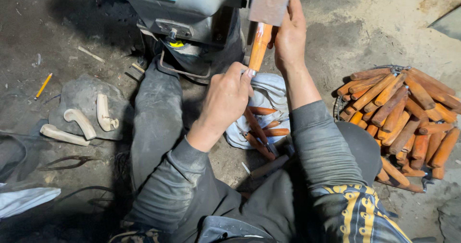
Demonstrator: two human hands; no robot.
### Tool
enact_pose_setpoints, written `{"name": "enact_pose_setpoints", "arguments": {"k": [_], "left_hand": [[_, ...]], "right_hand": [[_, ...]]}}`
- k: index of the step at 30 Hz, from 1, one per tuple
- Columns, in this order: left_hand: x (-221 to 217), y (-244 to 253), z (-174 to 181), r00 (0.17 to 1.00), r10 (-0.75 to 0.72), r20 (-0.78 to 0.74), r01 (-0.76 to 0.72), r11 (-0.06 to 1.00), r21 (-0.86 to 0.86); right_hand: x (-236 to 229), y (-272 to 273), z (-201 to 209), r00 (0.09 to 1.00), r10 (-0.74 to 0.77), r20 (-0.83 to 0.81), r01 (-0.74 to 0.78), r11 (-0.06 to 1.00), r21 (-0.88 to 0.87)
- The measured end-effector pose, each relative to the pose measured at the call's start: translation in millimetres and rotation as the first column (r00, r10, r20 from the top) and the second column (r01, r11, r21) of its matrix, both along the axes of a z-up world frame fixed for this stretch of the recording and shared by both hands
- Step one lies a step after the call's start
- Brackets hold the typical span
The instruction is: The person sits on the floor and repeatedly grinds wooden handles against a bench grinder, producing sparks. They pick up handles from a pile, shape them on the wheel, and place finished pieces into a white sack.
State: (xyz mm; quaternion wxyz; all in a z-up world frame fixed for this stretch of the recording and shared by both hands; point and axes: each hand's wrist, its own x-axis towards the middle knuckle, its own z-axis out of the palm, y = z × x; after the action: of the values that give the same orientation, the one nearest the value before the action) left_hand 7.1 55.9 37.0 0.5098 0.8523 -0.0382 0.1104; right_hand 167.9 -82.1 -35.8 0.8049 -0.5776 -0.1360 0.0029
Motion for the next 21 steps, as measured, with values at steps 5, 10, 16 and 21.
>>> {"name": "enact_pose_setpoints", "arguments": {"k": [5,10,16,21], "left_hand": [[6,2,-12,0.972,0.008,-0.237,-0.070,0.965,-0.252],[12,9,-31,0.961,-0.177,-0.211,0.005,0.778,-0.628],[15,11,-55,0.930,-0.259,-0.260,-0.079,0.550,-0.831],[14,2,-71,0.917,-0.330,-0.225,-0.165,0.201,-0.966]], "right_hand": [[2,3,1,0.998,0.044,0.048,-0.049,0.994,0.103],[2,1,4,0.997,0.054,0.059,-0.059,0.994,0.088],[9,-2,0,1.000,-0.020,0.014,0.019,1.000,0.010],[25,-7,-14,0.997,-0.082,0.012,0.082,0.988,-0.133]]}}
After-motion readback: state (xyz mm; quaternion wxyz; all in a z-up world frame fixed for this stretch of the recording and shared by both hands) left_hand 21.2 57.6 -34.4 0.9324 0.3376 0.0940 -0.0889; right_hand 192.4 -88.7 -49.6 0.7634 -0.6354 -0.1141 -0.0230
